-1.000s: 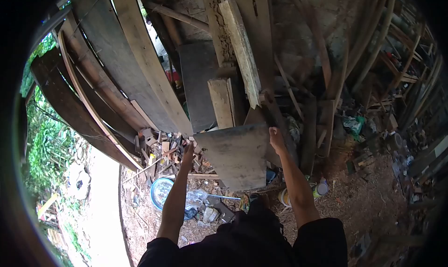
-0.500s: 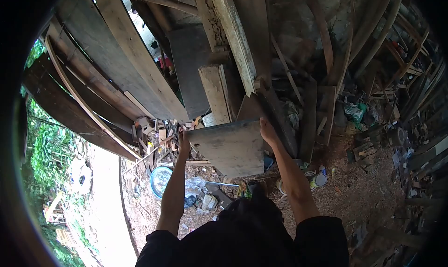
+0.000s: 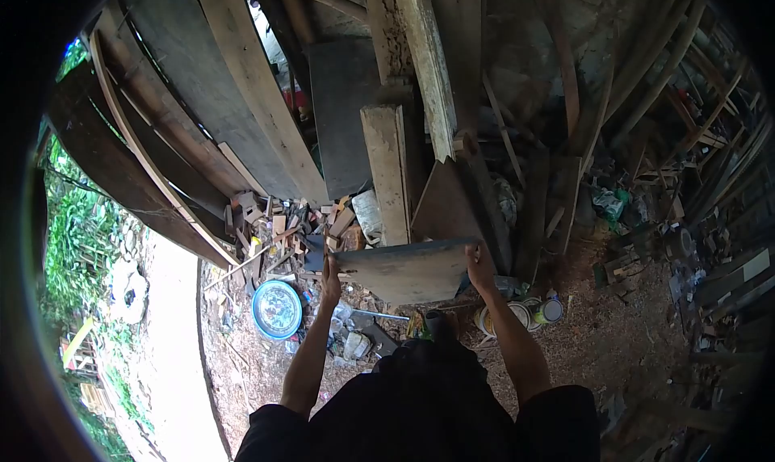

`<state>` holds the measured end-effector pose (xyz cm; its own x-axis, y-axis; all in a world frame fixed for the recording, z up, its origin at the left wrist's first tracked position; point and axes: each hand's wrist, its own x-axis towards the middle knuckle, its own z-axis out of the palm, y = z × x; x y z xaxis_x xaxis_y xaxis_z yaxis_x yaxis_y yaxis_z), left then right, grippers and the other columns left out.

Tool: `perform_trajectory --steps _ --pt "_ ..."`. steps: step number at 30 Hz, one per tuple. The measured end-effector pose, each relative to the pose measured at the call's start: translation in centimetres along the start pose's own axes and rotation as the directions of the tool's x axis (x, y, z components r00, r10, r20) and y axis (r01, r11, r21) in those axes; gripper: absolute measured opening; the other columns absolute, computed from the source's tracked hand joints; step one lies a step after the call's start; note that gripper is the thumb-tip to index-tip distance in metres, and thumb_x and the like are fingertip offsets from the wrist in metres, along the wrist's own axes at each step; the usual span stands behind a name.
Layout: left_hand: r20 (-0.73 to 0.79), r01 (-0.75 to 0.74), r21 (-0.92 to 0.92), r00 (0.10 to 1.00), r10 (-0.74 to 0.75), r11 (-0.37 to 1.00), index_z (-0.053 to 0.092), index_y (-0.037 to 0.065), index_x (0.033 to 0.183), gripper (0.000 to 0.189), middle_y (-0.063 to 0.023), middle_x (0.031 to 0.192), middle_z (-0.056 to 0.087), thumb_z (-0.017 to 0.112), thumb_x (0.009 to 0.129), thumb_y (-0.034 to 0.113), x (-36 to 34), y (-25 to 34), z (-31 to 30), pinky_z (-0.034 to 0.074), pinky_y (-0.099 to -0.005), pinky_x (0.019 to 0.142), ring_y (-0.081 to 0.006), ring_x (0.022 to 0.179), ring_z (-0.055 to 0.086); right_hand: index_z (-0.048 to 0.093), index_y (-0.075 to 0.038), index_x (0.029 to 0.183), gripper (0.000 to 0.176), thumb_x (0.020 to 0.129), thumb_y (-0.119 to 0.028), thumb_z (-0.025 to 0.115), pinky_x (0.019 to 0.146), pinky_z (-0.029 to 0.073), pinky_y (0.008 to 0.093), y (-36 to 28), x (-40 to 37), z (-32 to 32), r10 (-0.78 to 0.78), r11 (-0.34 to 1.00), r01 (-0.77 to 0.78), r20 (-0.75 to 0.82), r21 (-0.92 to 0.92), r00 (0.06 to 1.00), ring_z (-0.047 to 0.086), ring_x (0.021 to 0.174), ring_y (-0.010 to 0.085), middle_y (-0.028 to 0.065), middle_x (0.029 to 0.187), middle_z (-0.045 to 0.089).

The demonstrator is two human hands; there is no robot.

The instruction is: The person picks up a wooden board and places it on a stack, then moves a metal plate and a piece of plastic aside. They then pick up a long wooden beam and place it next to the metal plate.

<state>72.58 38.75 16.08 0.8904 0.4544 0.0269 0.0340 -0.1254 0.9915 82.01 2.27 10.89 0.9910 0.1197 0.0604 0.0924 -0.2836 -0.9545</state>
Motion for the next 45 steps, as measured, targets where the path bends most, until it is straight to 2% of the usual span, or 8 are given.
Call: perform_trajectory --steps 7,9,13,19,26,33,38,45 --pt "0.124 -0.188 0.142 0.977 0.171 0.972 0.045 -0.002 0.109 0.034 -0.0146 0.086 0.059 0.052 0.085 0.020 -3.3 -2.1 -2.6 0.045 -0.0320 0.066 -0.0210 0.078 0.058 0.039 -0.001 0.118 0.066 0.083 -0.057 0.037 0.088 0.033 0.0364 -0.8 -4.5 1.0 0.071 0.995 -0.060 -0.152 0.075 0.986 0.045 0.104 0.0275 0.0170 0.107 0.049" --pt "0.132 -0.182 0.242 0.979 0.154 0.953 0.044 -0.003 0.109 0.035 -0.0171 0.085 0.059 0.053 0.083 0.019 -4.0 -2.2 -3.1 0.046 -0.0336 0.063 -0.0251 0.076 0.060 0.034 -0.006 0.125 0.062 0.084 -0.052 0.041 0.077 0.037 0.0320 -0.8 -5.6 1.4 0.040 0.986 -0.008 -0.188 0.168 0.981 0.043 0.084 0.0109 0.0025 0.090 0.047" --pt "0.167 -0.237 0.199 0.964 0.205 0.951 0.042 -0.004 0.110 0.038 -0.0189 0.084 0.060 0.054 0.083 0.019 -5.9 -1.4 -4.4 0.047 -0.0341 0.062 -0.0273 0.076 0.061 0.036 -0.006 0.124 0.061 0.084 -0.052 0.041 0.075 0.038 0.0316 -1.5 -9.5 1.4 0.055 0.993 -0.032 -0.211 0.110 0.976 0.044 0.083 0.0111 0.0020 0.091 0.047" --pt "0.203 -0.301 0.139 0.941 0.271 0.943 0.043 -0.004 0.110 0.037 -0.0190 0.083 0.059 0.053 0.083 0.020 -6.8 -2.3 -5.1 0.047 -0.0338 0.064 -0.0255 0.076 0.060 0.046 -0.004 0.107 0.050 0.085 -0.048 0.043 0.071 0.036 0.0249 -5.6 -16.2 2.2 -0.018 0.999 0.030 -0.369 0.026 0.929 0.042 0.078 0.0077 -0.0006 0.081 0.047" --pt "0.211 -0.339 0.091 0.925 0.314 0.936 0.043 -0.002 0.114 0.040 -0.0164 0.088 0.059 0.054 0.083 0.020 -7.6 2.1 -3.6 0.046 -0.0323 0.065 -0.0220 0.075 0.057 0.046 -0.003 0.107 0.056 0.082 -0.052 0.045 0.078 0.036 0.0298 -8.0 -19.4 0.3 0.122 0.977 -0.024 -0.456 0.214 0.882 0.046 0.090 0.0148 0.0072 0.093 0.051" --pt "0.198 -0.429 0.060 0.890 0.410 0.902 0.049 -0.003 0.090 0.034 -0.0113 0.068 0.052 0.056 0.081 0.029 -6.8 6.2 -0.6 0.041 -0.0332 0.059 -0.0208 0.061 0.050 0.048 -0.004 0.098 0.047 0.084 -0.049 0.044 0.067 0.032 0.0253 -11.8 -21.1 -2.5 0.076 0.967 0.083 -0.585 0.240 0.807 0.039 0.075 0.0087 -0.0012 0.078 0.044" --pt "0.207 -0.395 -0.122 0.887 0.412 0.911 0.047 -0.003 0.092 0.040 -0.0064 0.063 0.048 0.053 0.083 0.035 -9.4 12.5 3.1 0.038 -0.0268 0.046 -0.0122 0.051 0.045 0.049 -0.004 0.094 0.047 0.083 -0.050 0.044 0.058 0.026 0.0235 -14.4 -22.5 -6.2 -0.029 0.953 0.229 -0.691 0.200 0.722 0.029 0.066 0.0064 -0.0058 0.070 0.036" --pt "0.302 -0.316 -0.185 0.883 0.360 0.931 0.040 -0.005 0.110 0.057 -0.0030 0.061 0.042 0.048 0.084 0.044 -14.9 16.2 10.4 0.034 -0.0233 0.036 -0.0092 0.043 0.041 0.049 -0.006 0.083 0.055 0.078 -0.060 0.043 0.057 0.028 0.0251 -15.9 -29.5 -13.6 0.083 0.960 0.140 -0.725 0.241 0.684 0.032 0.066 0.0068 -0.0044 0.069 0.037"
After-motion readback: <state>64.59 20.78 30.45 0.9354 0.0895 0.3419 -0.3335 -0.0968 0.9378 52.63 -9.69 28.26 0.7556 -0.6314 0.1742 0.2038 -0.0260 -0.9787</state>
